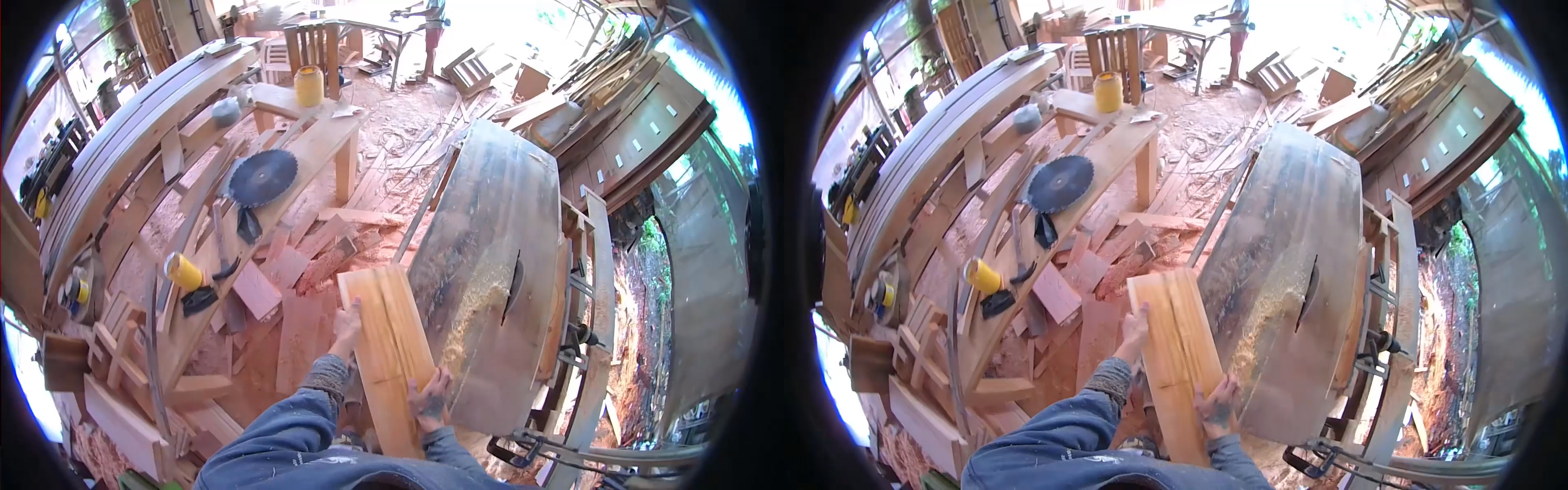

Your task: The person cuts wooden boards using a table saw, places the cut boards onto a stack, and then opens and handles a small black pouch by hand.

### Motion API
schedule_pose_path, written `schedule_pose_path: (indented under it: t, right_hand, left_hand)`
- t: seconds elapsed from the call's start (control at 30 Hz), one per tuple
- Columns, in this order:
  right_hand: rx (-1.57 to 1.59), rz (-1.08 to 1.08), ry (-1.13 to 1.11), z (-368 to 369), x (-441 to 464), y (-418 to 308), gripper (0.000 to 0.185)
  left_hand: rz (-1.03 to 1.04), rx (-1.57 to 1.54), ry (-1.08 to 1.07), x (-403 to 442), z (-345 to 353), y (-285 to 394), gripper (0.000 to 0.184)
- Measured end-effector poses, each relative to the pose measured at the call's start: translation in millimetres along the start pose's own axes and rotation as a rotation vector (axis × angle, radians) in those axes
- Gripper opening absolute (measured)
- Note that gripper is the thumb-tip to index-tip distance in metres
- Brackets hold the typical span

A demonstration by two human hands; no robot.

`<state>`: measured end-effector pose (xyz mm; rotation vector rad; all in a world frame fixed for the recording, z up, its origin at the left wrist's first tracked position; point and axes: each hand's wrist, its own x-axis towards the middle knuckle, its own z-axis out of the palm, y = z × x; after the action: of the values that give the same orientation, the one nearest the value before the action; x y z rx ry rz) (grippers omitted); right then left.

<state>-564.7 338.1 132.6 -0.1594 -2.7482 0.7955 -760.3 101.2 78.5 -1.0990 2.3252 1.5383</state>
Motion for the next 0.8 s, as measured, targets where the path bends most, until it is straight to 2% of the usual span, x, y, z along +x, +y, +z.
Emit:
schedule_pose_path:
  t: [0.07, 0.17, 0.27, 0.3, 0.4, 0.43, 0.47, 0.57, 0.6, 0.67, 0.73, 0.8]
  right_hand:
    - [-0.003, -0.104, 0.006, -3.2, -8.1, 16.3, 0.063]
    - [-0.338, -0.17, 0.07, -43.1, -45.0, 40.6, 0.056]
    - [-0.374, 0.216, 0.237, -104.7, -101.7, 55.7, 0.055]
    - [-0.347, 0.321, 0.241, -111.8, -123.2, 80.2, 0.062]
    - [0.106, 0.809, 0.03, -85.8, -159.4, 160.4, 0.066]
    - [0.144, 0.806, 0.105, -88.8, -161.3, 157.5, 0.076]
    - [0.246, 0.832, 0.018, -98.7, -160.2, 163.2, 0.078]
    - [0.497, 0.864, -0.335, -124.5, -125.3, 196.9, 0.087]
    - [0.556, 0.866, -0.442, -131.0, -118.3, 204.8, 0.087]
    - [0.621, 0.863, -0.532, -137.7, -117.2, 212.6, 0.088]
    - [0.652, 0.853, -0.567, -138.6, -130.6, 219.4, 0.089]
    - [0.67, 0.832, -0.588, -133.2, -149.1, 217.2, 0.089]
  left_hand:
    - [-0.039, 0.134, 0.206, -12.6, -15.4, -39.0, 0.094]
    - [-0.089, 0.17, 0.225, -53.0, -64.9, -89.2, 0.103]
    - [-0.013, -0.139, 0.262, -62.5, -74.4, -191.0, 0.105]
    - [-0.1, -0.191, 0.256, -91.3, -79.5, -211.1, 0.105]
    - [-0.269, -0.305, 0.286, -143.8, -112.7, -216.6, 0.103]
    - [-0.314, -0.316, 0.315, -164.5, -118.6, -218.5, 0.102]
    - [-0.362, -0.331, 0.345, -183.9, -121.4, -219.1, 0.101]
    - [-0.19, -0.644, 0.517, -203.9, -101.1, -266.0, 0.098]
    - [-0.176, -0.647, 0.529, -222.9, -99.5, -282.8, 0.096]
    - [-0.261, -0.555, 0.591, -282.3, -124.0, -269.3, 0.092]
    - [-0.444, -0.445, 0.638, -345.6, -154.8, -267.2, 0.09]
    - [-0.588, -0.435, 0.66, -365.8, -158.8, -305.0, 0.088]
